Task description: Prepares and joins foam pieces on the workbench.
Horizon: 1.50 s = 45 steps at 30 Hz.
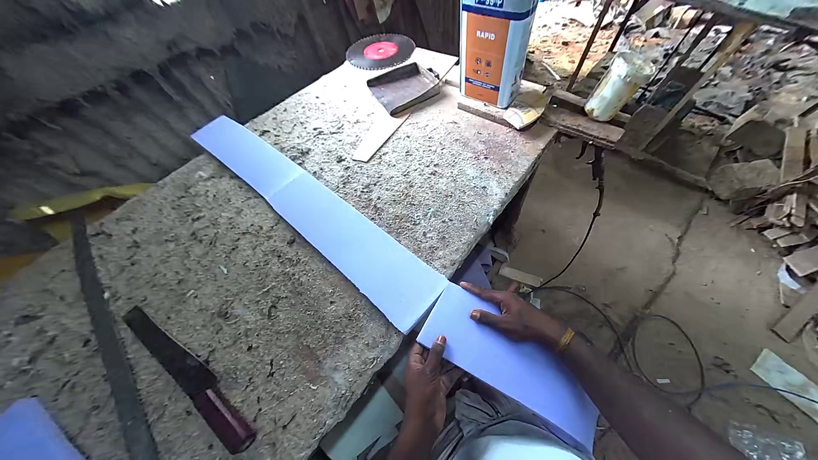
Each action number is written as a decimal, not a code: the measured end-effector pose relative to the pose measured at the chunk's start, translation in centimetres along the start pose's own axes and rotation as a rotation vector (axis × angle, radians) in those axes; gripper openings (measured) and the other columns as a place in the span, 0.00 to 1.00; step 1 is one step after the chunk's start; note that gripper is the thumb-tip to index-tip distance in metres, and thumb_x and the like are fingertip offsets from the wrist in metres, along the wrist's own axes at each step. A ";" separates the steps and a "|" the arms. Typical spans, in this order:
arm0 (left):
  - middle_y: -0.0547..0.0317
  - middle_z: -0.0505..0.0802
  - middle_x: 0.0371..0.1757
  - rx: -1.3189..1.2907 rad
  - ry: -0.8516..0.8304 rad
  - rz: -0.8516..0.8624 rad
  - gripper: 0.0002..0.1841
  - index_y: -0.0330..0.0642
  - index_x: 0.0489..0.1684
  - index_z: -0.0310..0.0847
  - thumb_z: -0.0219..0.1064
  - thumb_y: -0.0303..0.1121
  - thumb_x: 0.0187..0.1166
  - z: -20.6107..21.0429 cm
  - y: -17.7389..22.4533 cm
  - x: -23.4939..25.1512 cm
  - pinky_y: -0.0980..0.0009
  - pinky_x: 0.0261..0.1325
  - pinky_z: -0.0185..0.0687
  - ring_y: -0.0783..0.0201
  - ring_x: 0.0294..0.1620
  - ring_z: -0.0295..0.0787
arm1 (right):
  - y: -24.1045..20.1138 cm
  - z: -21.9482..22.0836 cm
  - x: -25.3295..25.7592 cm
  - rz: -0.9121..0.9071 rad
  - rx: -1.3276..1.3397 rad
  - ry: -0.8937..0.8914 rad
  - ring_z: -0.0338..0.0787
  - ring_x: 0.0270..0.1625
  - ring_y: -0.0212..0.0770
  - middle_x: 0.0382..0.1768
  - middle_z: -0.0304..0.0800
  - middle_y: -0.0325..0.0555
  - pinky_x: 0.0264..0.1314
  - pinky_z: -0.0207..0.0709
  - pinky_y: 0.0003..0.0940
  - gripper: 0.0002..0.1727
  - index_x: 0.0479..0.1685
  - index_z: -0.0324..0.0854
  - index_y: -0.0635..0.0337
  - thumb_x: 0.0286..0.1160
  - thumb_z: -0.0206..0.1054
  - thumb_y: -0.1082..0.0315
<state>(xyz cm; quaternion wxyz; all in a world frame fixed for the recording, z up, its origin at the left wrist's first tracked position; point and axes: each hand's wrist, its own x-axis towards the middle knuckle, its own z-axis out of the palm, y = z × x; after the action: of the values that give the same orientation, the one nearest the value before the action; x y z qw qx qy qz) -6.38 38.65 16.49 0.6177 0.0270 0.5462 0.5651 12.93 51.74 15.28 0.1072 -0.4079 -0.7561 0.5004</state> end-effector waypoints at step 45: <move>0.58 0.76 0.84 1.499 -0.068 0.844 0.18 0.67 0.66 0.89 0.68 0.54 0.81 -5.4 9.5 9.9 0.38 0.81 0.65 0.43 0.88 0.63 | -1.3 1.2 1.2 -0.007 -0.104 0.098 0.81 0.77 0.35 0.80 0.78 0.35 0.81 0.72 0.50 0.34 0.90 0.65 0.37 0.85 0.59 0.41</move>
<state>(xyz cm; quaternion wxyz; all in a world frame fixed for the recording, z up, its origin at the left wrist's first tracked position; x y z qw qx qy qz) -18.87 46.13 14.14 0.1909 0.6455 0.7006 0.2365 10.79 51.53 15.52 0.1245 -0.4345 -0.7764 0.4393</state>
